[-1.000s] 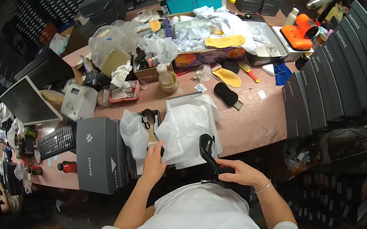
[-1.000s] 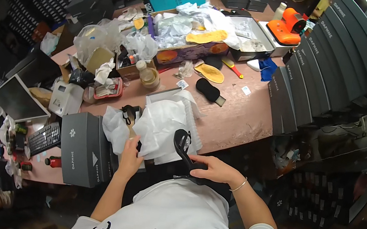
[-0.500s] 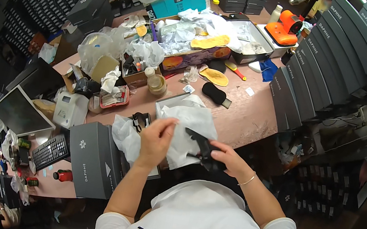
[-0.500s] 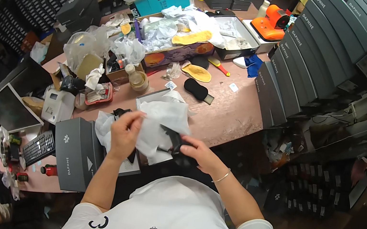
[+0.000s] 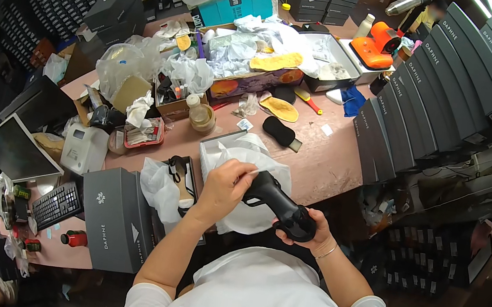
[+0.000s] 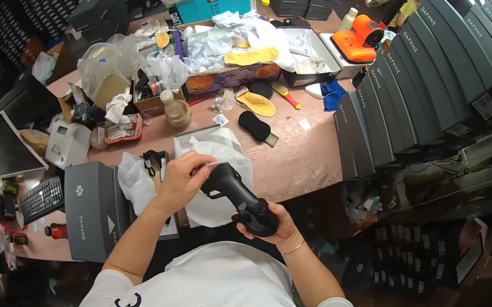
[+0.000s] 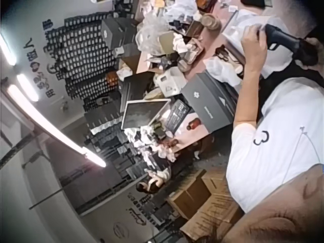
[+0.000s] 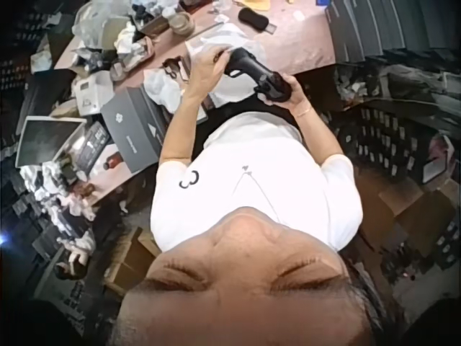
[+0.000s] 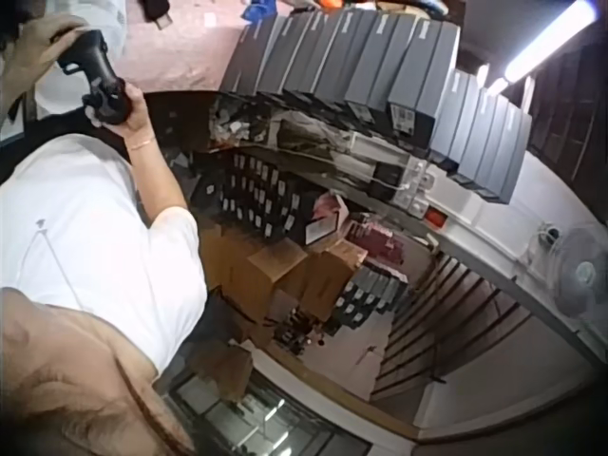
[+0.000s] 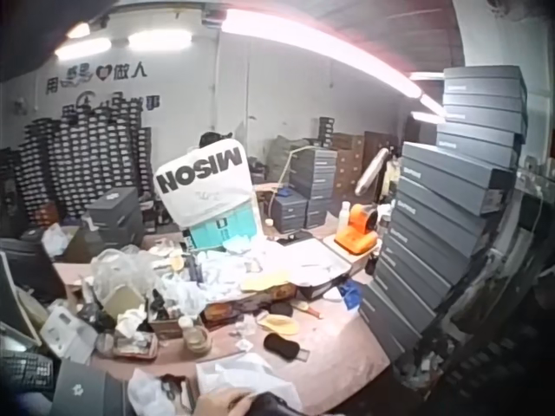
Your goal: Packaging high-heeled shoes into a box using protective paper and silica gel packets.
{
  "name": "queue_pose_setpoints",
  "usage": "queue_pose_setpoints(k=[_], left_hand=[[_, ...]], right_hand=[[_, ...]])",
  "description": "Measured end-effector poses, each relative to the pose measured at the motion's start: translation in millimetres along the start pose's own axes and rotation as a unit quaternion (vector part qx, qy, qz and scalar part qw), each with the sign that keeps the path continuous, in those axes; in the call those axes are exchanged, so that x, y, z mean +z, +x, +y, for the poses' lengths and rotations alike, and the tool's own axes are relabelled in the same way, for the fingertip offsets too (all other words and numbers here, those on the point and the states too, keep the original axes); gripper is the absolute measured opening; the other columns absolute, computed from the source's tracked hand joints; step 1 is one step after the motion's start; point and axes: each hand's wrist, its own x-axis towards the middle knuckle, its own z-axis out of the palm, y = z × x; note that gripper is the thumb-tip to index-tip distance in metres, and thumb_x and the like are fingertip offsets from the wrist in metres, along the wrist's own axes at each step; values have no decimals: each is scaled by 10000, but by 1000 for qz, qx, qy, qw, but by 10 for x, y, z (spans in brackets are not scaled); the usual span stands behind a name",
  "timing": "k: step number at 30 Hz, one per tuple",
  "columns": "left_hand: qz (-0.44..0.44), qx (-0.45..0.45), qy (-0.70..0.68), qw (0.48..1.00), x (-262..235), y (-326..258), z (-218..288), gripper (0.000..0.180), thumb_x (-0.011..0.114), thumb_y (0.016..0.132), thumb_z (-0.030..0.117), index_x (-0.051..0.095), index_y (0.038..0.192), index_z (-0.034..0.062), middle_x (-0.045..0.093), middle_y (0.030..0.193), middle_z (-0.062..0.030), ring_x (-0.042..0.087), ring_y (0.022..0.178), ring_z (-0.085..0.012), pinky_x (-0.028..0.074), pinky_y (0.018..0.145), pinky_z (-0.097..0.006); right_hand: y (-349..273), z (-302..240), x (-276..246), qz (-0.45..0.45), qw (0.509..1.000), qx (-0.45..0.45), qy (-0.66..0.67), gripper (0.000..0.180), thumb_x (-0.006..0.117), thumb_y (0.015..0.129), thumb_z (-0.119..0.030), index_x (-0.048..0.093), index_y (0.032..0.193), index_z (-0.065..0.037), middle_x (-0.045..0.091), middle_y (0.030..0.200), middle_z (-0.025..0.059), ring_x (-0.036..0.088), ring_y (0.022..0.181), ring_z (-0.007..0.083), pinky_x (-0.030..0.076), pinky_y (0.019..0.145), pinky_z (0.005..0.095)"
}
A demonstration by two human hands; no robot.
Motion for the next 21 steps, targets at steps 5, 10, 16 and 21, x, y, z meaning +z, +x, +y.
queue_pose_setpoints(k=[5, 10, 16, 21], left_hand=[[-31, 175, 27, 984, 2, -332, 426, 284, 675, 741, -2, 660, 1020, 46, 577, 732, -77, 578, 578, -212, 460, 512, -315], [-104, 312, -27, 944, 278, -580, 386, 362, 698, 678, -34, 661, 1035, 11, 604, 750, -59, 588, 577, -203, 459, 491, -298], [-190, 155, -106, 964, 257, -781, 426, 289, 684, 718, -23, 657, 1000, 31, 614, 789, -89, 605, 623, -231, 482, 539, -313], [-301, 76, -80, 947, 411, -798, 334, 242, 653, 759, -14, 643, 998, 24, 607, 780, -124, 610, 676, -263, 486, 597, -306]], right_hand=[[153, -36, 357, 102, 981, 22, -166, 610, 691, 832, -278, 431, 1304, 8, 566, 1178, 145, 599, 998, 218, 519, 786, 353], [735, 408, 513, 307, 887, -185, -290, 592, 640, 861, -317, 435, 1337, -33, 537, 1244, 133, 526, 1151, 278, 464, 929, 379], [961, 366, 207, 420, 579, -162, -680, 606, 631, 861, -339, 435, 1345, -32, 533, 1249, 156, 511, 1167, 306, 430, 970, 405], [1067, 181, 526, 346, 555, -134, -745, 608, 592, 854, -388, 458, 1354, -68, 529, 1259, 215, 467, 1217, 340, 308, 1073, 418]])
